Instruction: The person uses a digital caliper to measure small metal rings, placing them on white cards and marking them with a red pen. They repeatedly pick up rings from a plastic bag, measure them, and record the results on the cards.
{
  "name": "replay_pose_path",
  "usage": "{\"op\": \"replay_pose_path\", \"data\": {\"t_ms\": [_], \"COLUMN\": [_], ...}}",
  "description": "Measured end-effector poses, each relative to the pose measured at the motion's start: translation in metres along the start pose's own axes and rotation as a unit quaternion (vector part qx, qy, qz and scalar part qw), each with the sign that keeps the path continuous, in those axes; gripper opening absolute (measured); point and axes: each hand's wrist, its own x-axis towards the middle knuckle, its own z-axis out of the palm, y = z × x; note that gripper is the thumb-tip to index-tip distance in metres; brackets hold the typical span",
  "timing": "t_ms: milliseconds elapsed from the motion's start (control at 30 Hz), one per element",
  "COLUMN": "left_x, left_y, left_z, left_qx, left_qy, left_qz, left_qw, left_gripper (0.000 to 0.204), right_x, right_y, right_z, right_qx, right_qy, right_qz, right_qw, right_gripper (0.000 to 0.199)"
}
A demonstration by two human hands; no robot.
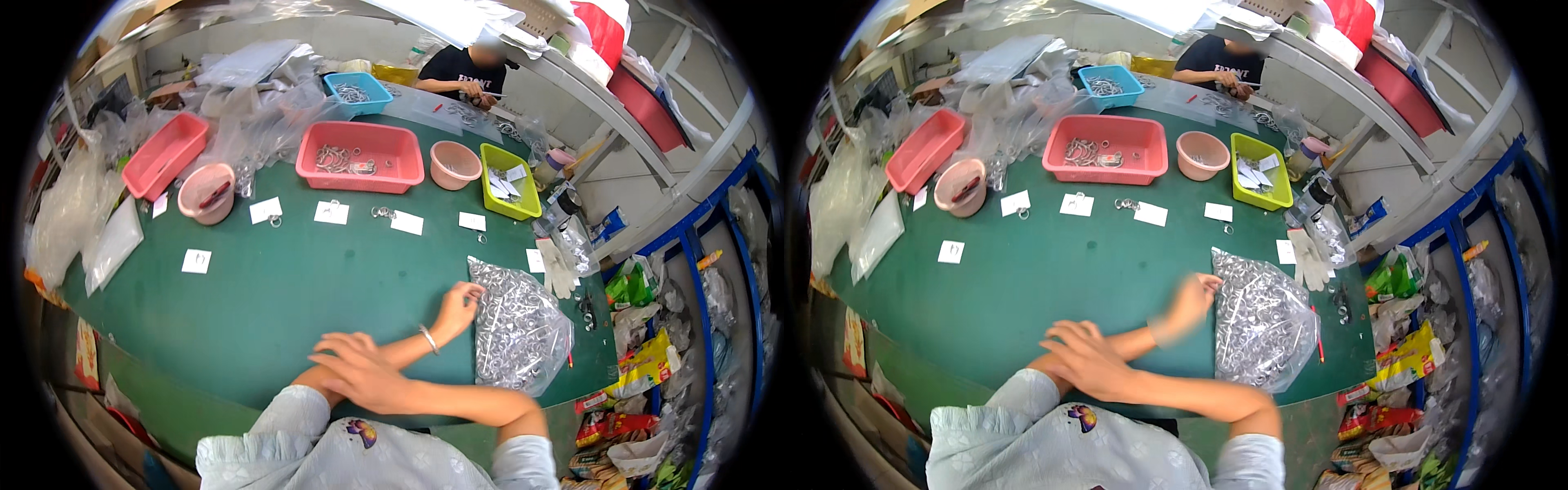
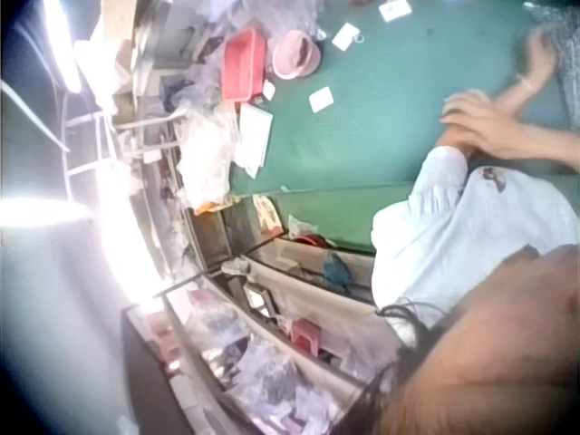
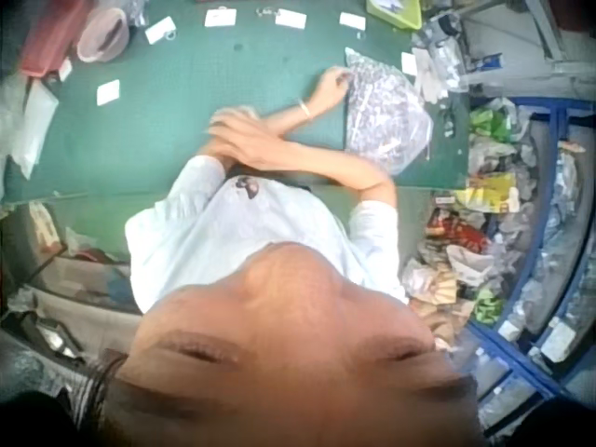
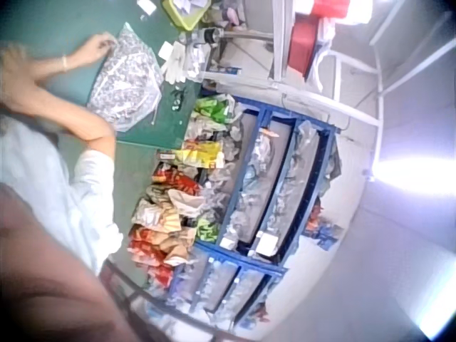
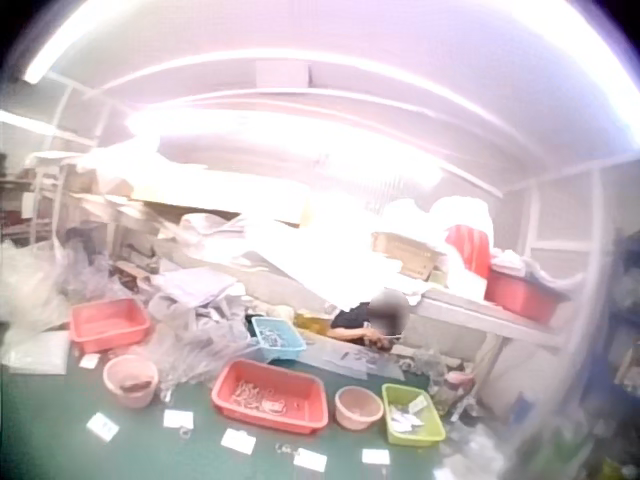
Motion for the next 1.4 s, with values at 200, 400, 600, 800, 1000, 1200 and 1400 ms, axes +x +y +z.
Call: {"op": "replay_pose_path", "data": {"t_ms": [200, 400, 600, 800, 1000, 1200, 1400], "left_x": [-0.063, -0.091, -0.098, -0.098, -0.096, -0.094, -0.093], "left_y": [0.06, 0.05, 0.05, 0.052, 0.051, 0.049, 0.047], "left_z": [0.017, 0.014, 0.013, 0.011, 0.01, 0.006, 0.006], "left_qx": [-0.154, -0.155, -0.157, -0.154, -0.157, -0.158, -0.161], "left_qy": [-0.235, -0.254, -0.257, -0.255, -0.253, -0.25, -0.25], "left_qz": [-0.134, -0.151, -0.154, -0.155, -0.157, -0.159, -0.163], "left_qw": [0.95, 0.943, 0.941, 0.942, 0.942, 0.942, 0.941], "left_gripper": [0.022, 0.022, 0.022, 0.022, 0.022, 0.022, 0.022], "right_x": [0.021, 0.023, 0.022, 0.022, 0.024, 0.026, 0.027], "right_y": [-0.045, -0.049, -0.051, -0.048, -0.043, -0.04, -0.038], "right_z": [0.045, 0.056, 0.061, 0.061, 0.06, 0.058, 0.06], "right_qx": [0.118, 0.303, 0.348, 0.377, 0.388, 0.402, 0.43], "right_qy": [0.107, 0.091, 0.083, 0.043, 0.021, 0.011, 0.01], "right_qz": [0.0, 0.062, 0.085, 0.111, 0.114, 0.118, 0.129], "right_qw": [0.987, 0.947, 0.93, 0.918, 0.914, 0.908, 0.893], "right_gripper": [0.021, 0.022, 0.022, 0.021, 0.021, 0.021, 0.021]}}
